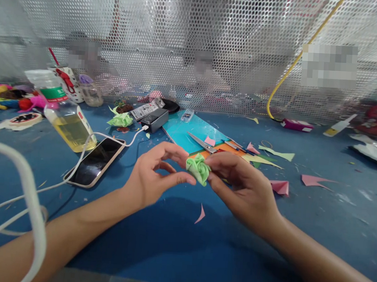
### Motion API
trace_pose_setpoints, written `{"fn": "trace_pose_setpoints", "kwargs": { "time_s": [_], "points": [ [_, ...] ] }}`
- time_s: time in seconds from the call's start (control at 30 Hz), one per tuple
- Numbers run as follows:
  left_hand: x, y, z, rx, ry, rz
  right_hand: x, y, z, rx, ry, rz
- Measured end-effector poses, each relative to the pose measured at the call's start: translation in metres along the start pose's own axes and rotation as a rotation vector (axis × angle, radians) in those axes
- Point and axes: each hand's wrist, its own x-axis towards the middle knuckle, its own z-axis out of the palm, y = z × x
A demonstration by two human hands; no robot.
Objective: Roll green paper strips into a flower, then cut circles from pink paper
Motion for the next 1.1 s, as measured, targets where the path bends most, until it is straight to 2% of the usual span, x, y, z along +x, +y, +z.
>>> {"fn": "trace_pose_setpoints", "kwargs": {
  "time_s": [0.1,0.2,0.53,0.7,0.93,1.1],
  "points": [
    [0.000,0.001,0.002,0.035,-0.039,0.008,0.000,-0.001,-0.002,-0.017,-0.057,0.001],
    [-0.001,0.003,0.004,0.064,-0.017,0.007,0.000,-0.001,-0.002,-0.061,-0.090,0.037],
    [-0.005,0.001,0.004,0.117,0.001,-0.024,0.004,0.006,-0.004,-0.274,-0.068,-0.071],
    [-0.004,0.006,0.002,0.147,-0.063,-0.083,0.005,0.008,-0.004,-0.240,-0.073,-0.015],
    [0.005,0.010,-0.002,-0.202,-0.144,-0.326,0.008,0.008,-0.008,-0.055,-0.107,0.041],
    [0.009,0.009,-0.003,-0.311,-0.154,-0.348,0.007,0.010,-0.008,0.029,-0.112,0.063]
  ]
}}
